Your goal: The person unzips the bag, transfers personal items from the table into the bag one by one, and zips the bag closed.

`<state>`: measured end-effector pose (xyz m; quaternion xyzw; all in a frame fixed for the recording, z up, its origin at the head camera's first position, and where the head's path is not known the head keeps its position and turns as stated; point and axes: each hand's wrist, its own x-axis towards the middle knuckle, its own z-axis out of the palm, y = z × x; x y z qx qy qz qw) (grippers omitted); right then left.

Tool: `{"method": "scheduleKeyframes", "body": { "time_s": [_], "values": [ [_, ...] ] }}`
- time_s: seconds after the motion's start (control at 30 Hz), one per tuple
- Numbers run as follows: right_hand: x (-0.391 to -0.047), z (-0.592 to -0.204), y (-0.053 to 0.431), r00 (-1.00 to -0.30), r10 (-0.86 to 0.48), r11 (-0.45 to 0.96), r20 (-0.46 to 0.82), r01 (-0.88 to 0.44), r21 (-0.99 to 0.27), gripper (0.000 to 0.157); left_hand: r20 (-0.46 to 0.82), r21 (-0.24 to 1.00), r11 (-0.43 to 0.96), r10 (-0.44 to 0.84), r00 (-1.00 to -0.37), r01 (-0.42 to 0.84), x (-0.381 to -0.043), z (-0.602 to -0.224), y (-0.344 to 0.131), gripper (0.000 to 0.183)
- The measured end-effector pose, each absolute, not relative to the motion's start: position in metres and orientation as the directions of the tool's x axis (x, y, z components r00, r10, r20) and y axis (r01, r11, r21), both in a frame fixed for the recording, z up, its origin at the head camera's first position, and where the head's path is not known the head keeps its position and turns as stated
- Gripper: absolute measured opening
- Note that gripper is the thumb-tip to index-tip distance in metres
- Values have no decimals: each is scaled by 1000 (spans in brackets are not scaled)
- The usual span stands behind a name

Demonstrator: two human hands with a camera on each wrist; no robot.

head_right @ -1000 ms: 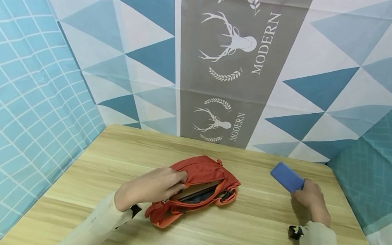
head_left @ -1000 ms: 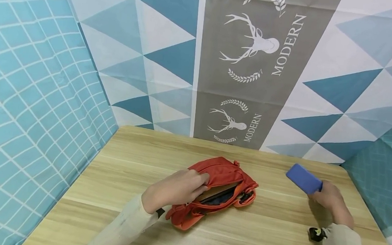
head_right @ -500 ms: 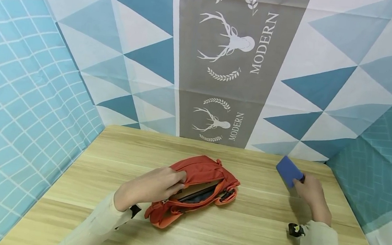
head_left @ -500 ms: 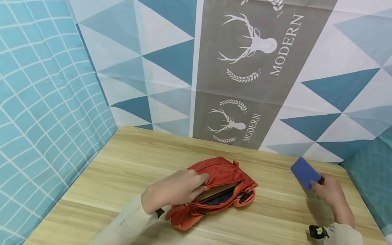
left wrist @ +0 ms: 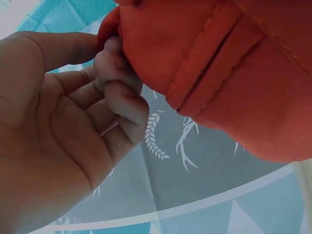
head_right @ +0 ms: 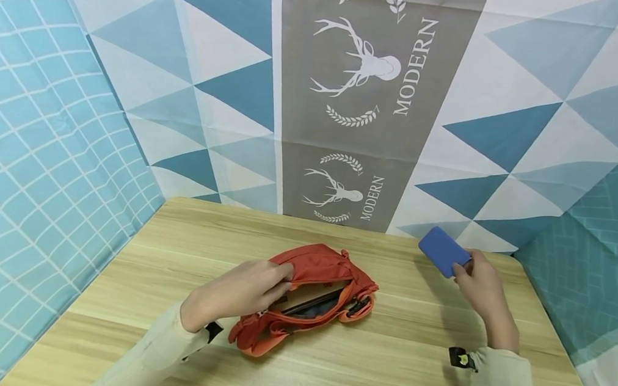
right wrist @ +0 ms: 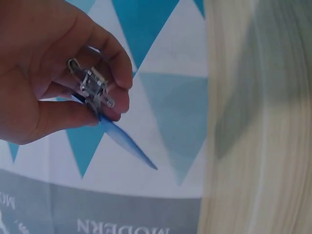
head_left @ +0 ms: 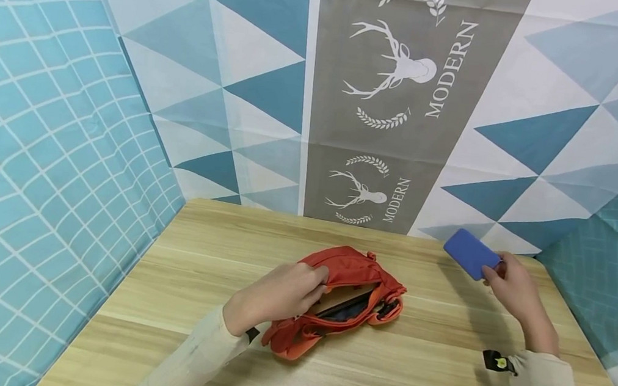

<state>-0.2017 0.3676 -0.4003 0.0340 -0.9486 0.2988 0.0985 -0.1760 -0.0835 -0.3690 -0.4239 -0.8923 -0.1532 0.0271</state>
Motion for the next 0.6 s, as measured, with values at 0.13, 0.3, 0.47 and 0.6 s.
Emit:
{"method": "scheduleKeyframes", "body": {
  "time_s": [0.13, 0.3, 0.47, 0.6],
  "values": [
    [-198, -392, 355, -974, -60, 783, 217, -181, -595, 46, 238, 205, 603, 734, -637, 771, -176, -368, -84, 15],
    [-193, -384, 339, -958, -167, 715, 231, -280, -641, 45, 308, 148, 603, 725, -616, 784, -175, -368, -84, 16],
    [-186, -372, 320, -944, -253, 647, 212, -328, -689, 44, 329, 136, 608, 717, -614, 782, -176, -369, -85, 17],
    [-180, -362, 304, -930, -312, 594, 193, -350, -725, 43, 331, 139, 616, 709, -623, 775, -176, -368, -85, 18]
  ]
}}
